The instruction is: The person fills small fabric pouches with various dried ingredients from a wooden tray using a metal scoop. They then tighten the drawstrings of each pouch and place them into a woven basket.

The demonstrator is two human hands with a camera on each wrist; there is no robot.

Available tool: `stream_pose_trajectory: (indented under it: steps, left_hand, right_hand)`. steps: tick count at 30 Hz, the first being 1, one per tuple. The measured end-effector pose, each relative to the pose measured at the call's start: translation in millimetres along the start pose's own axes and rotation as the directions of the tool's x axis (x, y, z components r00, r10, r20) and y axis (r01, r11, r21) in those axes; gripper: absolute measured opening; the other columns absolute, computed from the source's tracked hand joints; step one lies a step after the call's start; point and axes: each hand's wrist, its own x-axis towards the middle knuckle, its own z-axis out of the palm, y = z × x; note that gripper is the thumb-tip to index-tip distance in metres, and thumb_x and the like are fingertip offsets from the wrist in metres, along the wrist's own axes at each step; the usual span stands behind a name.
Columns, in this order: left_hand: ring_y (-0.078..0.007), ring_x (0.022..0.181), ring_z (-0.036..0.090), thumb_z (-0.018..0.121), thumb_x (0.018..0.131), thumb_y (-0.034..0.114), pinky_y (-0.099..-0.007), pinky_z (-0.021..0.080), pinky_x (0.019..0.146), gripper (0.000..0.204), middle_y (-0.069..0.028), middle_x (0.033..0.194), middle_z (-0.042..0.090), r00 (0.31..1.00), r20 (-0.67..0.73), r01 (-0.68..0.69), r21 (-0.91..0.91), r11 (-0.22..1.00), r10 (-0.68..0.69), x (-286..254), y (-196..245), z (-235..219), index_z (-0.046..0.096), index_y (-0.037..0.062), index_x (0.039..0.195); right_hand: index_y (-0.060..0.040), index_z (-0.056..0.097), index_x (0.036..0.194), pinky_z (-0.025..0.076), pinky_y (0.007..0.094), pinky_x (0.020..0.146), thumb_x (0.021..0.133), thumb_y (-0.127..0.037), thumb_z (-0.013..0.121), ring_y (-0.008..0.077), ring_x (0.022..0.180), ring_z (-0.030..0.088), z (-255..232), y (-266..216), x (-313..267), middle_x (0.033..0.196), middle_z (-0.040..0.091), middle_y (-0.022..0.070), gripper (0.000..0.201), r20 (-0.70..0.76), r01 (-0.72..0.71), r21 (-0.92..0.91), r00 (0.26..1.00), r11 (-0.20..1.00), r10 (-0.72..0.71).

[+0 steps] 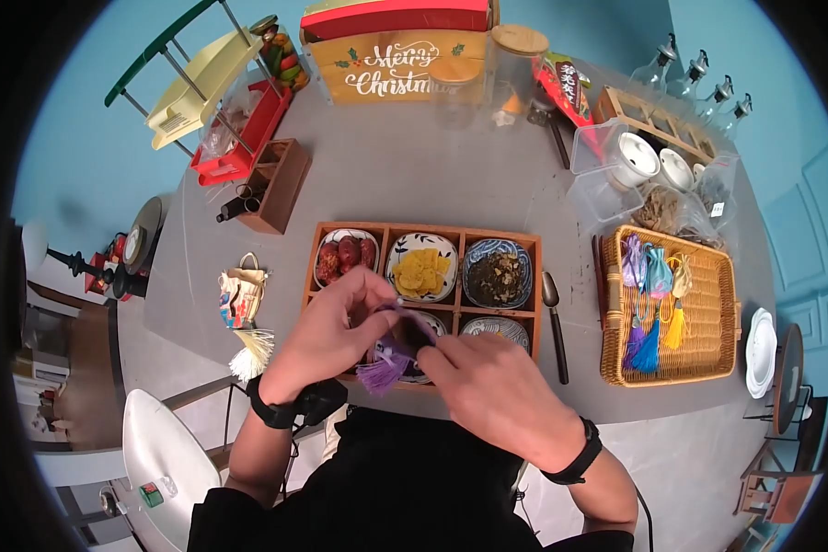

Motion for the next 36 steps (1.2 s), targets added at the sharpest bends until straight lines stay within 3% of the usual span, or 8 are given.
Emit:
stream_pose_trajectory:
  steps: [3, 12, 15, 16, 19, 29, 34, 36]
  left_hand:
    - [-0.0072, 0.084, 0.051, 0.059, 0.085, -0.002, -0.0232, 0.043, 0.069, 0.037, -0.0029, 0.096, 0.054, 0.997, -0.038, -0.082, -0.333, 0.939, 0.073, -2, -2, -6, 0.049, 0.0025, 0.121]
    - [-0.0232, 0.117, 0.051, 0.037, 0.077, 0.083, -0.0384, 0.042, 0.098, 0.103, -0.0131, 0.127, 0.052, 0.935, 0.079, -0.231, -0.604, 0.763, 0.346, 25, -14, 11, 0.034, 0.0026, 0.141]
    - [-0.0200, 0.103, 0.058, 0.043, 0.084, 0.076, -0.0344, 0.049, 0.087, 0.092, -0.0118, 0.120, 0.056, 0.945, 0.146, -0.153, -0.593, 0.790, 0.292, 20, -8, 14, 0.035, 0.0031, 0.140]
    - [-0.0111, 0.096, 0.055, 0.077, 0.079, 0.015, -0.0261, 0.047, 0.083, 0.071, -0.0045, 0.122, 0.052, 0.961, 0.184, -0.026, -0.686, 0.728, 0.208, 24, -11, 13, 0.037, 0.0038, 0.136]
    - [-0.0114, 0.104, 0.055, 0.084, 0.066, 0.004, -0.0241, 0.047, 0.083, 0.086, -0.0056, 0.121, 0.053, 0.957, 0.129, -0.167, -0.490, 0.856, 0.261, 12, 0, 24, 0.035, 0.0056, 0.138]
    - [-0.0223, 0.103, 0.060, 0.079, 0.072, 0.011, -0.0337, 0.047, 0.089, 0.067, -0.0143, 0.112, 0.059, 0.981, -0.047, -0.184, 0.038, 0.982, 0.186, 10, 4, 42, 0.041, -0.0002, 0.127]
    - [-0.0256, 0.100, 0.064, 0.076, 0.072, 0.010, -0.0351, 0.048, 0.087, 0.057, -0.0155, 0.105, 0.063, 0.982, -0.004, -0.179, 0.291, 0.940, 0.188, 18, 16, 30, 0.047, 0.0001, 0.120]
    - [-0.0279, 0.100, 0.063, 0.076, 0.071, 0.010, -0.0361, 0.048, 0.086, 0.057, -0.0161, 0.105, 0.063, 0.984, 0.032, -0.174, 0.327, 0.929, 0.172, 25, 20, 30, 0.047, 0.0001, 0.119]
  right_hand:
    - [-0.0028, 0.056, 0.086, 0.049, 0.0375, 0.063, 0.072, -0.003, 0.064, 0.0277, 0.069, 0.060, -6, 0, 7, 0.073, 0.056, 0.0098, 0.015, -0.104, 0.009, 0.008, 0.995, 1.000, -0.008]
    - [-0.0015, 0.063, 0.089, 0.049, 0.0352, 0.057, 0.080, -0.003, 0.068, 0.0303, 0.063, 0.061, -28, -4, 20, 0.073, 0.061, 0.0117, 0.011, -0.231, -0.043, 0.302, 0.966, 0.952, 0.117]
    - [-0.0002, 0.062, 0.094, 0.051, 0.0341, 0.059, 0.082, -0.004, 0.066, 0.0295, 0.065, 0.063, -29, 0, 17, 0.075, 0.063, 0.0128, 0.012, -0.247, -0.088, 0.402, 0.948, 0.912, 0.201]
    - [0.0006, 0.062, 0.096, 0.051, 0.0325, 0.060, 0.083, -0.002, 0.065, 0.0284, 0.066, 0.065, -28, 1, 15, 0.077, 0.064, 0.0133, 0.014, -0.256, -0.136, 0.447, 0.927, 0.884, 0.272]
    - [0.0009, 0.062, 0.098, 0.052, 0.0304, 0.062, 0.083, -0.001, 0.063, 0.0232, 0.067, 0.066, -22, 4, 11, 0.077, 0.065, 0.0136, 0.015, -0.218, -0.278, 0.546, 0.863, 0.790, 0.455]
    - [0.0028, 0.061, 0.108, 0.047, 0.0225, 0.069, 0.084, 0.005, 0.058, 0.0084, 0.075, 0.057, 6, 8, -6, 0.081, 0.061, 0.0037, 0.024, -0.189, -0.271, 0.706, 0.818, 0.654, 0.543]
    - [0.0028, 0.046, 0.126, 0.047, 0.0239, 0.071, 0.085, -0.002, 0.065, 0.0091, 0.077, 0.058, 13, 14, -20, 0.089, 0.062, 0.0059, 0.046, 0.022, -0.078, 0.996, 0.734, 0.053, 0.679]
    - [0.0019, 0.046, 0.128, 0.048, 0.0233, 0.070, 0.085, -0.002, 0.065, 0.0094, 0.077, 0.058, 19, 18, -21, 0.088, 0.061, 0.0052, 0.047, 0.033, -0.192, 0.969, 0.727, 0.157, 0.686]
